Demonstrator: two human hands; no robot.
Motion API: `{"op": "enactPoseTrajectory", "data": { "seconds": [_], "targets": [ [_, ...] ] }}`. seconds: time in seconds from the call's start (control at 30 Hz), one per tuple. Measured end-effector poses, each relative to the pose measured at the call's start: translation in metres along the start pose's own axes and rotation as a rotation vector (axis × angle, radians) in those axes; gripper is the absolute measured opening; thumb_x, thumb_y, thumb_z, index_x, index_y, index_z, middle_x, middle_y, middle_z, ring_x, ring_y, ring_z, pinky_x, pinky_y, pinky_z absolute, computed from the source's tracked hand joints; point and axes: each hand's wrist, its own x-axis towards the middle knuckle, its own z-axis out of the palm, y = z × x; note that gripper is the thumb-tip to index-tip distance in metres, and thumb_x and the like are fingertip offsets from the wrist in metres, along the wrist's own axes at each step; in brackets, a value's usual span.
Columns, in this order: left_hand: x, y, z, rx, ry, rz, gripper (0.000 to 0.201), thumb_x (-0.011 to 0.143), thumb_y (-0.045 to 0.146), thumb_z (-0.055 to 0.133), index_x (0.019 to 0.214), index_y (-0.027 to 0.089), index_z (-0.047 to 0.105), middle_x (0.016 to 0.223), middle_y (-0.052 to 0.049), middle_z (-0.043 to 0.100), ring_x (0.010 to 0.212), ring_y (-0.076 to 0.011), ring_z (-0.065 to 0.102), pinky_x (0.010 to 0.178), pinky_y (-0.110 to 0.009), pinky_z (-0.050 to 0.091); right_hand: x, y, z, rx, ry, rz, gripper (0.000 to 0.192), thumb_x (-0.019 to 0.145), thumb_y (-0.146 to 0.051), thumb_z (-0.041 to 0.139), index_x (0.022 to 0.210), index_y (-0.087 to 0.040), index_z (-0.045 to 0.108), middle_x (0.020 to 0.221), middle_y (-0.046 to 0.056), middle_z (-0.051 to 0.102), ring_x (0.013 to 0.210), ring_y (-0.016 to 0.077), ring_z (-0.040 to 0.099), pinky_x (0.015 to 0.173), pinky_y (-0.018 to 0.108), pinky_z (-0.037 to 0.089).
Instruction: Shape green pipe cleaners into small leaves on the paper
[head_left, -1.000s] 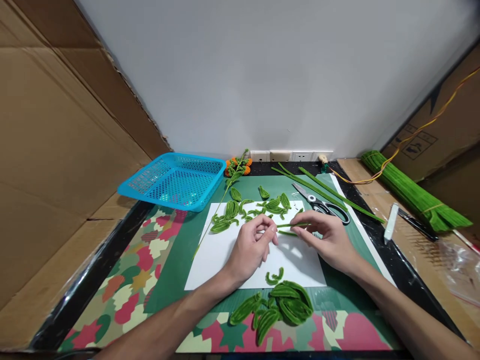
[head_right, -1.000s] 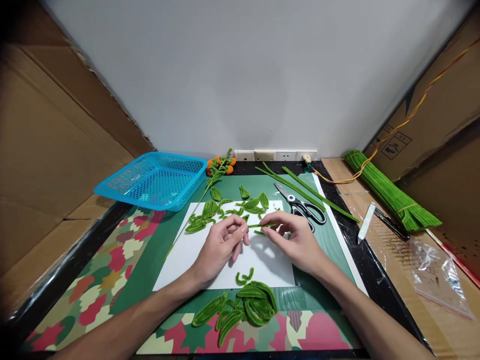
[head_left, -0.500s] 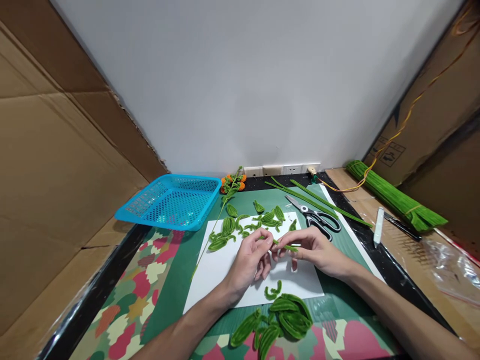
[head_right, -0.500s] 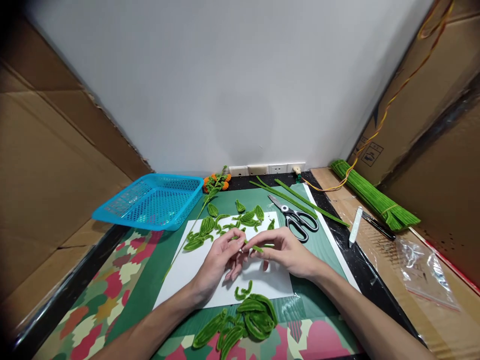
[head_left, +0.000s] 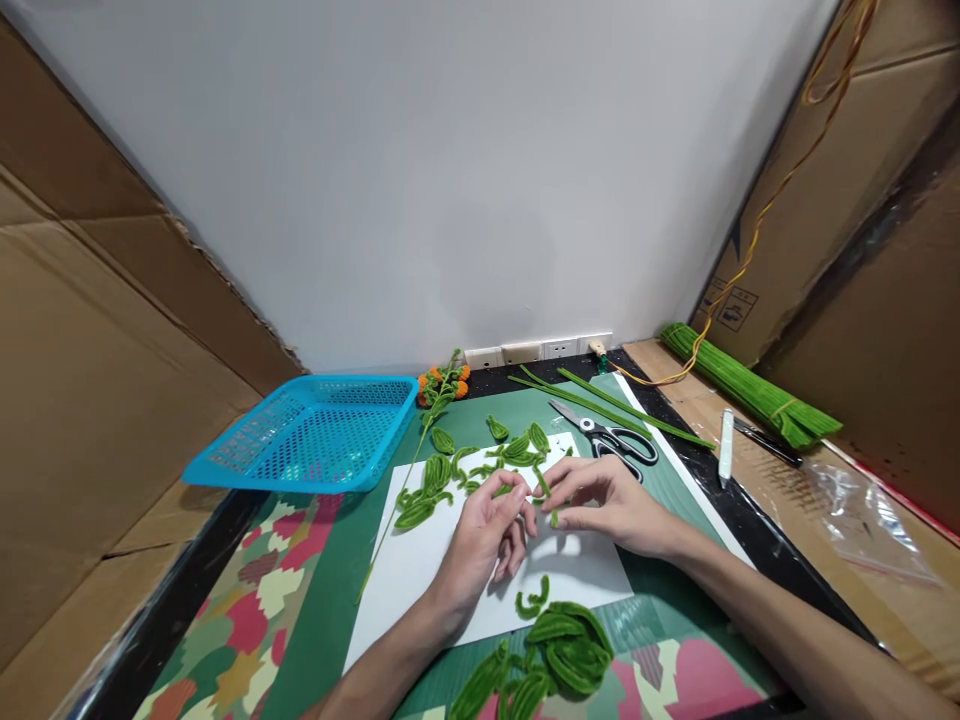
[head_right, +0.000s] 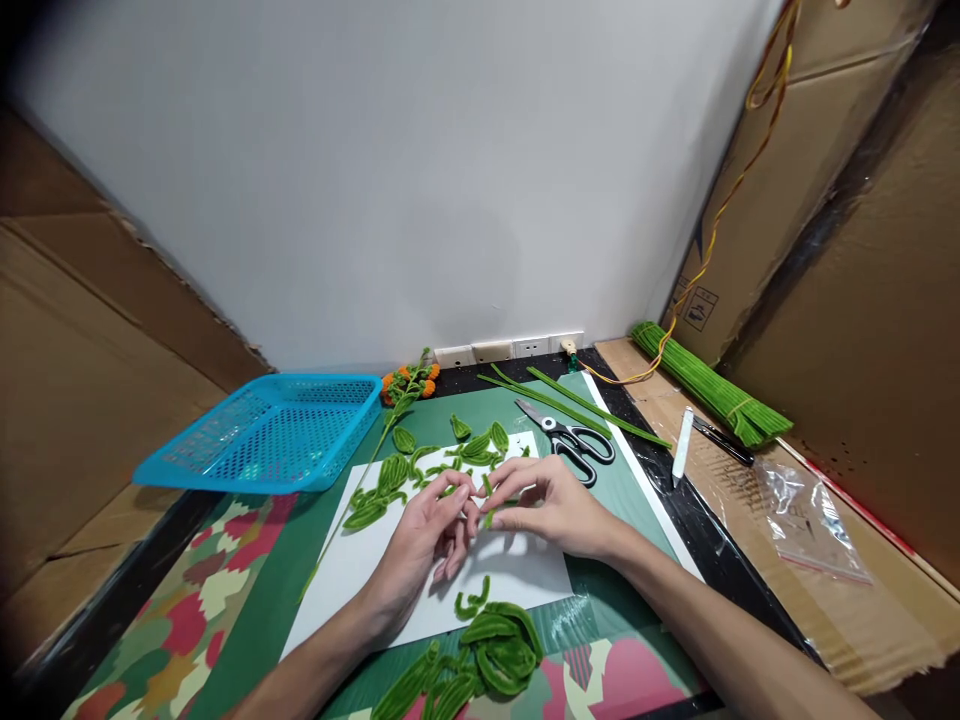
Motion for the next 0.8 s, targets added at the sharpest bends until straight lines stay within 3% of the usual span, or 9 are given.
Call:
{"op": "enactPoseTrajectory", "data": {
  "seconds": [0.2,0.43,0.53,0.63,0.7,0.8],
  "targets": [
    [-0.003,-0.003,0.001,0.016,0.017,0.064,0.044,0.09,0.05,0.078,0.115,0.023,0.054,0.087,0.003,0.062,0.042,-0.0018,0.047,0.036,-0.013,0.028,0.002,0.002,-0.003,-0.082,0.144,-0.101,0.019,0.089,-0.042,0.084,0.095,-0.024,0.086,0.095,0.007,0.073,0.09,0.0208,0.068,0.076,0.033,0.055],
    [-0.009,0.003,0.004,0.089,-0.016,0.085,0.068,0.077,0.039,0.091,0.136,0.022,0.063,0.113,-0.006,0.063,0.059,-0.004,0.052,0.045,-0.016,0.039,0.002,0.006,-0.002,0.037,0.137,-0.11,0.018,0.085,-0.041,0.088,0.085,-0.023,0.085,0.089,0.007,0.075,0.088,0.0216,0.069,0.081,0.036,0.056],
    [-0.009,0.004,0.005,0.129,-0.025,0.09,0.073,0.076,0.041,0.092,0.141,0.023,0.064,0.119,-0.009,0.066,0.073,-0.0103,0.058,0.055,-0.019,0.045,-0.002,0.003,0.002,-0.119,0.152,-0.11,0.017,0.088,-0.037,0.085,0.082,-0.022,0.083,0.089,0.006,0.073,0.085,0.0208,0.069,0.08,0.036,0.055],
    [-0.008,0.003,0.006,0.195,0.009,0.171,0.057,0.086,0.043,0.084,0.138,0.025,0.069,0.125,-0.009,0.067,0.094,-0.0177,0.061,0.076,-0.024,0.051,-0.006,0.002,0.006,-0.356,0.107,-0.185,0.012,0.095,-0.03,0.077,0.089,-0.02,0.081,0.094,0.007,0.073,0.086,0.0202,0.069,0.079,0.034,0.055],
    [-0.007,0.001,0.006,0.212,0.032,0.214,0.049,0.09,0.042,0.081,0.135,0.025,0.07,0.124,-0.008,0.068,0.094,-0.0176,0.06,0.084,-0.027,0.05,-0.008,0.003,0.009,-0.475,0.071,-0.26,0.011,0.098,-0.026,0.071,0.095,-0.02,0.079,0.098,0.008,0.073,0.089,0.0204,0.07,0.08,0.034,0.055],
    [-0.004,-0.002,0.004,0.176,0.047,0.215,0.044,0.09,0.039,0.081,0.13,0.021,0.072,0.118,-0.008,0.07,0.088,-0.0159,0.057,0.083,-0.027,0.049,-0.009,0.006,0.013,-0.576,0.059,-0.33,0.013,0.101,-0.021,0.066,0.094,-0.019,0.077,0.097,0.008,0.073,0.09,0.0206,0.07,0.08,0.033,0.057]
  ]
}}
